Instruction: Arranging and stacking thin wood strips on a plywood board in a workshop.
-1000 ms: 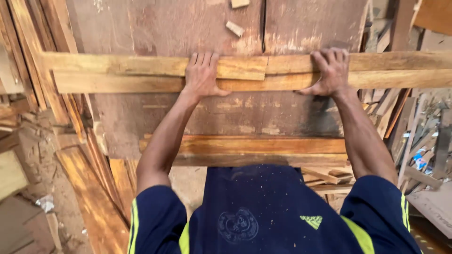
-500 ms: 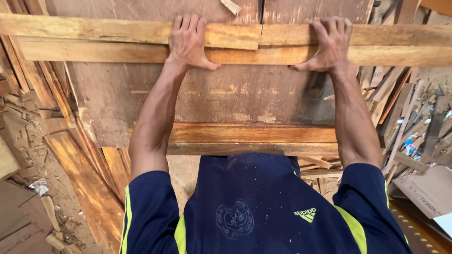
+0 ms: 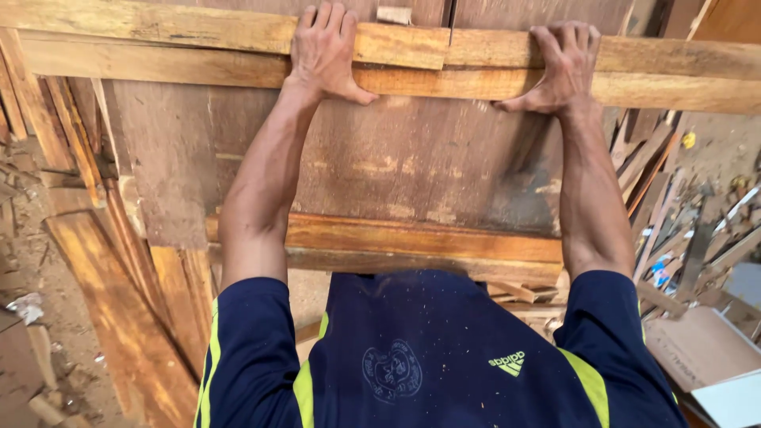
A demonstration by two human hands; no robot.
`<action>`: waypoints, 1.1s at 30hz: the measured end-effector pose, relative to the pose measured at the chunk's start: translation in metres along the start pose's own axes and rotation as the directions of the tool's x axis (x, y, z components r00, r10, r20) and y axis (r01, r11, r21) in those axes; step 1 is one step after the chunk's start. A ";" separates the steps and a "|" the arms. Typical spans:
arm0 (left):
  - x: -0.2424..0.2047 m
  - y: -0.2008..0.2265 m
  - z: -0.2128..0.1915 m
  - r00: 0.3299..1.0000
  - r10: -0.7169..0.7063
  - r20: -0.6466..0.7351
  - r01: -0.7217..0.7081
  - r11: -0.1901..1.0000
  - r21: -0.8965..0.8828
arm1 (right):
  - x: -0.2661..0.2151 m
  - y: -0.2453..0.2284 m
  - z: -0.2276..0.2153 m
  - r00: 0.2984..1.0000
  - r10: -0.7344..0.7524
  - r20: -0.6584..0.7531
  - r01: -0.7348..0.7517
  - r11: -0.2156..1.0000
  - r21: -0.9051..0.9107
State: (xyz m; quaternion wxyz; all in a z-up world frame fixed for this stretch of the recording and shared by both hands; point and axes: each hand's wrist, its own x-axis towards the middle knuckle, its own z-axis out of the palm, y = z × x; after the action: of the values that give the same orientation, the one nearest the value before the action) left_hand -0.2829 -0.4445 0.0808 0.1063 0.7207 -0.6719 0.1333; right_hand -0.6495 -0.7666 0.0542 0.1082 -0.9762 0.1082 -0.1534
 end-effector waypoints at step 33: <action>-0.055 0.019 -0.112 0.813 -0.242 0.530 0.312 0.949 -0.045 | -0.033 -0.052 -0.095 0.905 0.421 -0.057 -0.370 0.848 0.378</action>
State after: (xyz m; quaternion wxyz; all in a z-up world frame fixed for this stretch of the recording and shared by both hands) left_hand -0.3107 -0.3572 0.1679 -0.0135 0.8115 -0.5704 -0.1265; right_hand -0.7014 -0.7259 0.1459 0.3060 -0.8834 0.2845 -0.2119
